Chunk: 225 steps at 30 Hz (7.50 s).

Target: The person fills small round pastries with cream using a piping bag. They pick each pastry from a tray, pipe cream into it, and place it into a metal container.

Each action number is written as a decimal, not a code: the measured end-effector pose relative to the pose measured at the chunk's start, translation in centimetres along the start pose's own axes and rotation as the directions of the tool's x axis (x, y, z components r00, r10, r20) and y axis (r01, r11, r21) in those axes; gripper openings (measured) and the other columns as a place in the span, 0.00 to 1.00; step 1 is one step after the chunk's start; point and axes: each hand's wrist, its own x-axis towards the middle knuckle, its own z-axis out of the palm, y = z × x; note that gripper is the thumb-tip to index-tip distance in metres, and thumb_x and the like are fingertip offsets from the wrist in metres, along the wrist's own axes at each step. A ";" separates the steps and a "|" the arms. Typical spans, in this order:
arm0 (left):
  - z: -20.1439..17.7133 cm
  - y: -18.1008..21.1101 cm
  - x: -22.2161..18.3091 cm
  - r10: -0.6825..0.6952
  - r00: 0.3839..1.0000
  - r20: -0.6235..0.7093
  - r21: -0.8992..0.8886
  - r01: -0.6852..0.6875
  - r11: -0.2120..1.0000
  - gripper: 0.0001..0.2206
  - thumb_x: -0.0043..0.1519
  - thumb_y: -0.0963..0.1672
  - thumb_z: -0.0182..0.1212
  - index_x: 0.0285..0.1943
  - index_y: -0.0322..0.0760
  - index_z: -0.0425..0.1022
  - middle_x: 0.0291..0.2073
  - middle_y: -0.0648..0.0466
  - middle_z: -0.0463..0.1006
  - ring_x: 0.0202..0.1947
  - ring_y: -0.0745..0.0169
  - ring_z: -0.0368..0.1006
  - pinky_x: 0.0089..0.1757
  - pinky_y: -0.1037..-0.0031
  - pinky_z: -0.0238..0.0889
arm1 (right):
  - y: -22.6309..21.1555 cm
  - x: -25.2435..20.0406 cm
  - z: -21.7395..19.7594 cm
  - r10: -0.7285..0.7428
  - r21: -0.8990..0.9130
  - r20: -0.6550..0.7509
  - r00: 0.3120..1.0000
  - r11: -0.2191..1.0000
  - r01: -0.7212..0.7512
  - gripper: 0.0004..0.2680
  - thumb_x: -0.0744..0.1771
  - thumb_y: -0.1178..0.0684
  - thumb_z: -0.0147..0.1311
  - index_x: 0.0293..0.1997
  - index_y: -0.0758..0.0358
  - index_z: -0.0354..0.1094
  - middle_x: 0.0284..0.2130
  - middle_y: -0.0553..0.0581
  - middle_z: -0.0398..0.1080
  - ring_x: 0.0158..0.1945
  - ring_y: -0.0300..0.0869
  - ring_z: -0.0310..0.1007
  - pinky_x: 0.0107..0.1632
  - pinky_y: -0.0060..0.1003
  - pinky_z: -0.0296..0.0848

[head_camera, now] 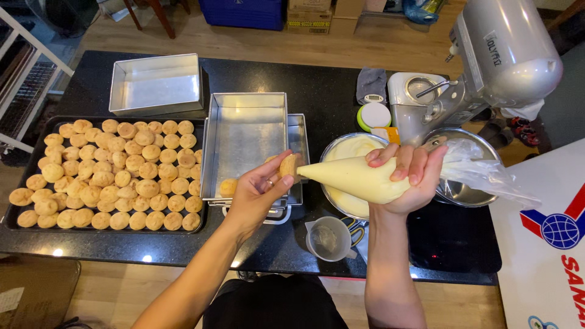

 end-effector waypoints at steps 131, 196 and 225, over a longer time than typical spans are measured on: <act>-38.4 -8.9 6.6 0.201 0.936 -0.289 0.951 0.257 0.172 0.17 0.52 0.49 0.76 0.47 0.44 0.80 0.42 0.57 0.81 0.53 0.51 0.67 0.53 0.53 0.51 | -9.1 -6.3 -25.2 -0.495 -0.435 -0.448 0.745 0.848 0.302 0.13 0.71 0.42 0.46 0.30 0.55 0.56 0.27 0.53 0.59 0.33 0.50 0.62 0.49 0.53 0.73; 2.3 -2.6 1.0 -0.061 0.998 0.034 -0.214 0.067 0.974 0.27 0.63 0.36 0.62 0.73 0.26 0.63 0.61 0.45 0.76 0.57 0.64 0.73 0.57 0.76 0.67 | -3.2 -0.7 -0.7 -0.099 -0.071 -0.162 0.982 0.994 0.088 0.25 0.77 0.36 0.26 0.18 0.50 0.46 0.10 0.52 0.51 0.16 0.51 0.56 0.30 0.47 0.67; 2.5 -3.4 1.8 -0.127 0.992 0.027 -0.230 0.129 0.965 0.26 0.64 0.37 0.61 0.73 0.26 0.64 0.59 0.43 0.76 0.54 0.64 0.75 0.54 0.75 0.70 | -2.3 -0.7 -0.9 -0.137 -0.127 -0.206 0.969 0.985 0.113 0.24 0.76 0.37 0.25 0.18 0.50 0.45 0.13 0.52 0.51 0.17 0.50 0.55 0.28 0.45 0.67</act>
